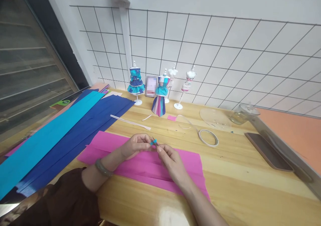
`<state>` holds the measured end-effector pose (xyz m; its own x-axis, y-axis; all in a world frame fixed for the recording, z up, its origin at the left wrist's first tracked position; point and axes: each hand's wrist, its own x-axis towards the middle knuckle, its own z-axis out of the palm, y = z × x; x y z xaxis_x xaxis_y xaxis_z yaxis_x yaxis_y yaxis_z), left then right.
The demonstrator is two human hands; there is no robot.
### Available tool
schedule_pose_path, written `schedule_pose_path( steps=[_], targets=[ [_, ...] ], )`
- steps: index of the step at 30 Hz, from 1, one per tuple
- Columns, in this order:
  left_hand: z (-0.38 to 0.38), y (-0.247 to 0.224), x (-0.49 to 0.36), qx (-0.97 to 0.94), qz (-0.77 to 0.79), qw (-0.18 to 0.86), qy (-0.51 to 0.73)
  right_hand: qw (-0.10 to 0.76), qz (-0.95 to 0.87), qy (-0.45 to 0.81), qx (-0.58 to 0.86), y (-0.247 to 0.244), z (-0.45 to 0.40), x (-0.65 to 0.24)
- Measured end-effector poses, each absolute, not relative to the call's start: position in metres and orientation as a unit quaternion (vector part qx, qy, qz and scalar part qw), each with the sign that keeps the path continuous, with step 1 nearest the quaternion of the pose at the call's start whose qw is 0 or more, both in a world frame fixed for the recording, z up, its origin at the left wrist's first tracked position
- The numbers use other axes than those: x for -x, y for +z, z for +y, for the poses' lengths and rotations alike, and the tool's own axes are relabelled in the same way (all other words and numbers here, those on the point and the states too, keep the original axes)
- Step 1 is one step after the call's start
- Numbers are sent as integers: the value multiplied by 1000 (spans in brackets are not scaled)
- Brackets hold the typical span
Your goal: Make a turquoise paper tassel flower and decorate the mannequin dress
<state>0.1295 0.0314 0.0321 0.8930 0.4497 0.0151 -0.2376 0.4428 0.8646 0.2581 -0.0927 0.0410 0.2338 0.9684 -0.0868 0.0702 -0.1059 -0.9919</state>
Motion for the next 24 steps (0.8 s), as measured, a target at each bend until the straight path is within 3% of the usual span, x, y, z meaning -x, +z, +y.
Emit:
schedule_pose_path(
  steps=[24],
  targets=[
    [30, 33, -132, -542, 97, 808, 212, 491, -441, 444, 606, 48, -95, -259]
  ],
)
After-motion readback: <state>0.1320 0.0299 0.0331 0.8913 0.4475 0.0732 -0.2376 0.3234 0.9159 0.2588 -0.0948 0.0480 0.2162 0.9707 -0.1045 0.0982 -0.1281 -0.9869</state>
